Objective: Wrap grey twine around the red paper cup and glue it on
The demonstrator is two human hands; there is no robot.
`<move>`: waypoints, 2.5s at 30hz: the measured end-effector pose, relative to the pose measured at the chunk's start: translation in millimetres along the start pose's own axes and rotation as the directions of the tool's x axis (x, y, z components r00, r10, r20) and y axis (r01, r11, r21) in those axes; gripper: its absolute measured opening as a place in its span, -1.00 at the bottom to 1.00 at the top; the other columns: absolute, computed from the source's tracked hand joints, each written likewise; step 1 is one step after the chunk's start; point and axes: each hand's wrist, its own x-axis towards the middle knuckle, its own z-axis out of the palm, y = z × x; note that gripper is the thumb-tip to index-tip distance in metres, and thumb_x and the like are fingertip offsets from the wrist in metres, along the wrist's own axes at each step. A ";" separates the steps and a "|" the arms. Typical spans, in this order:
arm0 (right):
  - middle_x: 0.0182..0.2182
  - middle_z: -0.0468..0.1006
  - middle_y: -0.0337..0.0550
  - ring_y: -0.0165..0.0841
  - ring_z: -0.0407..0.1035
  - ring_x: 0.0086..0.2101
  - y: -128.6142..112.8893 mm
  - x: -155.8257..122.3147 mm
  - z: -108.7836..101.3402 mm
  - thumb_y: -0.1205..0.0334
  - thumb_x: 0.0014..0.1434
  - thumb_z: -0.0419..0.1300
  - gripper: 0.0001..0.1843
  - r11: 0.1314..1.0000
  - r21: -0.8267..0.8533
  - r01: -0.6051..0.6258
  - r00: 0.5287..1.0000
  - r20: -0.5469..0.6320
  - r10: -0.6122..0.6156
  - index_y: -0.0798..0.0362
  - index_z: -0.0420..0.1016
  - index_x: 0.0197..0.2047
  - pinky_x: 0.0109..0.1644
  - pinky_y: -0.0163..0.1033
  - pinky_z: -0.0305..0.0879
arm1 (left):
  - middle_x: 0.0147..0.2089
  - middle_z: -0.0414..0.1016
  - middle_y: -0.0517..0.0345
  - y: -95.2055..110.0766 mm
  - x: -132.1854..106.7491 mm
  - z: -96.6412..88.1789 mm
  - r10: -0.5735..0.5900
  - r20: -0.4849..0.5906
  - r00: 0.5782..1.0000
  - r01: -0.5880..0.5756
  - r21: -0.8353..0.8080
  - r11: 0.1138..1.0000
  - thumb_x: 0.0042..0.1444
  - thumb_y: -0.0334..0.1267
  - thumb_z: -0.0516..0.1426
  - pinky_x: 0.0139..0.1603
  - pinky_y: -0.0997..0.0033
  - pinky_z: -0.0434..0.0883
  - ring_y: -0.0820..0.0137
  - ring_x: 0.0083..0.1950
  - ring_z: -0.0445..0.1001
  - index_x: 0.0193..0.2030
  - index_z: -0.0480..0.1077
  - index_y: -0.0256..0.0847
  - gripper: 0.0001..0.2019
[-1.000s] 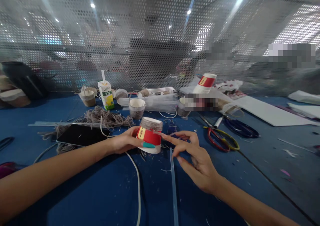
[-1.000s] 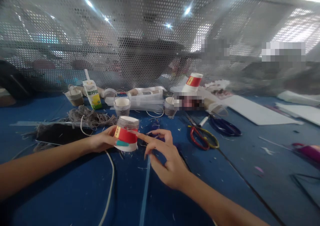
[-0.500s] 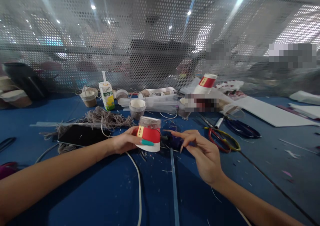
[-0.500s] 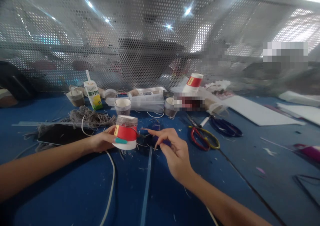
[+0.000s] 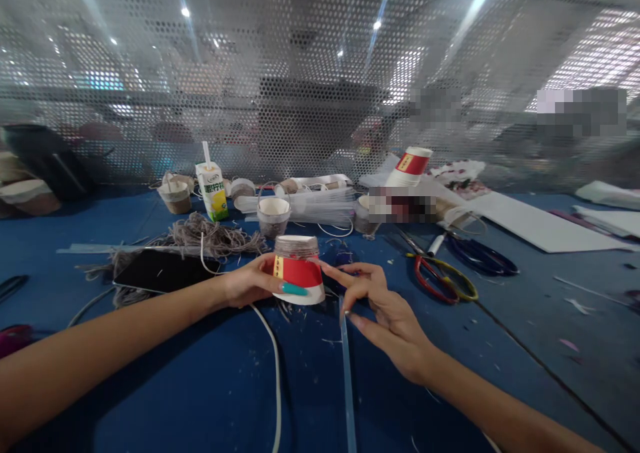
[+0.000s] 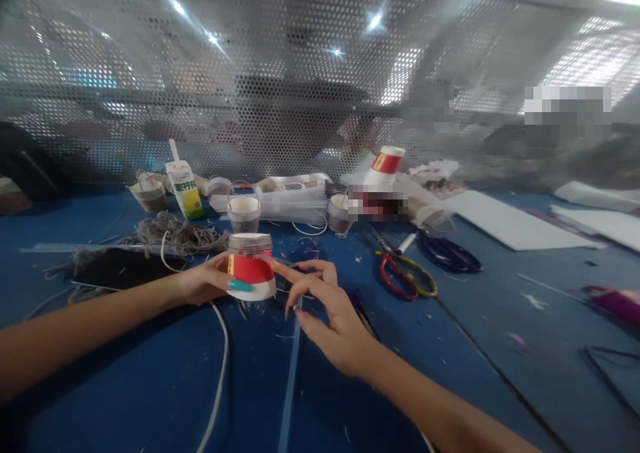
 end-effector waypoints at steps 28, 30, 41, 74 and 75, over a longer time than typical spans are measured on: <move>0.21 0.38 -0.28 -0.08 0.20 0.03 -13.5 1.8 2.6 0.45 -0.04 0.07 -0.70 0.874 -0.434 0.219 0.974 0.146 -0.172 -0.10 0.27 -0.24 -0.04 0.12 0.21 | -0.09 0.55 0.02 -2.5 3.0 20.8 0.052 -0.265 0.963 -0.012 0.150 0.989 -0.36 -0.38 0.43 0.07 0.18 0.37 0.30 -0.10 0.51 -0.05 0.37 -0.27 -0.37; 0.21 0.38 -0.29 -0.08 0.19 0.02 -9.9 2.2 2.2 0.45 -0.03 0.07 -0.72 0.871 -0.437 0.224 0.974 0.117 -0.192 -0.09 0.26 -0.26 -0.05 0.12 0.21 | -0.11 0.55 0.04 -2.0 2.2 20.2 0.044 -0.274 0.961 -0.008 0.132 0.991 -0.35 -0.36 0.43 0.05 0.20 0.37 0.33 -0.12 0.51 -0.05 0.37 -0.27 -0.37; 0.10 0.51 -0.28 -0.10 0.22 -0.05 8.9 3.5 -6.1 0.42 0.05 0.04 -0.84 0.894 -0.405 0.190 0.960 -0.112 -0.255 -0.07 0.24 -0.36 -0.05 0.11 0.18 | -0.19 0.51 0.10 -4.4 5.5 22.3 0.154 -0.410 0.899 -0.119 0.109 0.987 -0.39 -0.31 0.44 0.02 0.19 0.39 0.34 -0.18 0.50 -0.08 0.31 -0.24 -0.35; 0.04 0.56 -0.29 -0.07 0.24 -0.03 -17.0 10.4 20.3 0.44 0.00 0.10 -0.78 0.614 -0.661 0.431 0.888 0.189 -0.419 -0.05 0.30 -0.29 -0.08 0.03 0.13 | -0.24 0.31 0.16 -15.1 2.9 30.4 0.523 -0.387 0.760 0.053 0.837 0.544 -0.21 -0.16 0.33 -0.11 0.21 0.33 0.27 -0.16 0.36 -0.29 0.15 -0.15 -0.54; 0.02 0.58 -0.31 -0.10 0.27 -0.05 -16.8 8.4 16.7 0.43 -0.01 0.11 -0.77 0.600 -0.646 0.472 0.860 0.187 -0.475 -0.07 0.30 -0.29 -0.09 0.01 0.13 | -0.25 0.31 0.17 -14.7 3.1 30.0 0.500 -0.413 0.761 0.075 0.822 0.565 -0.22 -0.14 0.34 -0.12 0.21 0.33 0.28 -0.17 0.37 -0.27 0.14 -0.15 -0.53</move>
